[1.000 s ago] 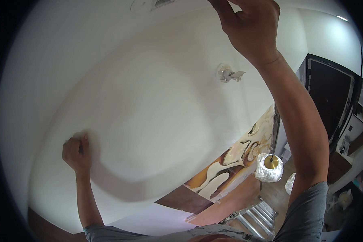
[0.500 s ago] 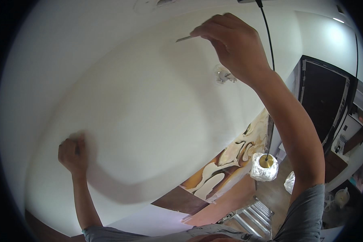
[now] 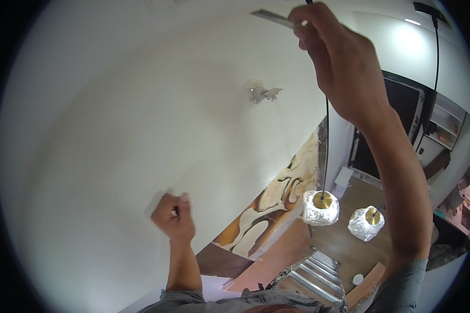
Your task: The person stands on a ladder and works on a ceiling electrical box, manipulating wires and a mounting bracket for a light fixture. They repeatedly reach into the ceiling opening to adjust components while holding the fixture's cord.
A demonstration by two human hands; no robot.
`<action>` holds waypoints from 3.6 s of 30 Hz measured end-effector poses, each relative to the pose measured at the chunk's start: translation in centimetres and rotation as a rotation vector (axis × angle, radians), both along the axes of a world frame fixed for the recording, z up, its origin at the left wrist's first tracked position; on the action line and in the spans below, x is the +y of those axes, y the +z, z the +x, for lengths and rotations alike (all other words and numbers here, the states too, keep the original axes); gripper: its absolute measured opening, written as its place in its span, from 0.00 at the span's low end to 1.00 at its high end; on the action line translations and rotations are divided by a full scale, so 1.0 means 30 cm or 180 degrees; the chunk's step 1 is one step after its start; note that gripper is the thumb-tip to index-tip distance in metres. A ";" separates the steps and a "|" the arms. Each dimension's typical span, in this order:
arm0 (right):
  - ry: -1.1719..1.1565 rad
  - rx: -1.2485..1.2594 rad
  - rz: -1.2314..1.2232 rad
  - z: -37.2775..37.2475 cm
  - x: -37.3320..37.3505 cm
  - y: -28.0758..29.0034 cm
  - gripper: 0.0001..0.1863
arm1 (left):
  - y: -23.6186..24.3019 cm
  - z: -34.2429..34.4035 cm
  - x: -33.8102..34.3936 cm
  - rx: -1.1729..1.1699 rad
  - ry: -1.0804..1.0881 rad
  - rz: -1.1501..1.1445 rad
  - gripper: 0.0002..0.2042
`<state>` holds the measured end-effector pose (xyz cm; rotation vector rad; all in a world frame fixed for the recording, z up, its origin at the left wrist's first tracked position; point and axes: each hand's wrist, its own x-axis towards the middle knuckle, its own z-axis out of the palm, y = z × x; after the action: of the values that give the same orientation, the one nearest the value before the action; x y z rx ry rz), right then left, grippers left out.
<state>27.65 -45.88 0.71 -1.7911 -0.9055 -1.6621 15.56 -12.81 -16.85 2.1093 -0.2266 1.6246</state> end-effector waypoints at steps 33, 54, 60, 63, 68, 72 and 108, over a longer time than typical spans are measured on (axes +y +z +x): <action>-0.2540 -0.2120 -0.2478 -0.246 -0.026 0.332 0.22 | -0.102 0.139 0.064 -0.0472 -0.1340 0.1114 0.11; -0.2575 -0.1726 -0.2281 -0.223 -0.040 0.317 0.32 | -0.117 0.130 0.089 -0.0619 -0.1727 0.0891 0.09; -0.2320 -0.1514 -0.2179 -0.196 -0.041 0.313 0.33 | -0.103 0.147 0.086 -0.0672 -0.1591 0.0908 0.12; -0.2223 -0.1422 -0.2050 -0.186 -0.040 0.299 0.34 | -0.102 0.139 0.083 -0.0621 -0.1562 0.0892 0.13; -0.2152 -0.1603 -0.1985 -0.188 -0.036 0.300 0.35 | -0.093 0.140 0.072 -0.0590 -0.1568 0.0847 0.14; -0.1932 -0.1789 -0.2090 -0.205 -0.013 0.315 0.35 | -0.092 0.134 0.077 -0.0541 -0.1606 0.0878 0.15; -0.2523 -0.1672 -0.2372 -0.219 0.009 0.323 0.38 | -0.084 0.129 0.093 -0.0534 -0.1624 0.0987 0.14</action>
<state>21.08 -45.61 10.41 -2.4618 -1.2470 -2.6221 19.43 -10.01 -19.36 1.9021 -1.0385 1.5156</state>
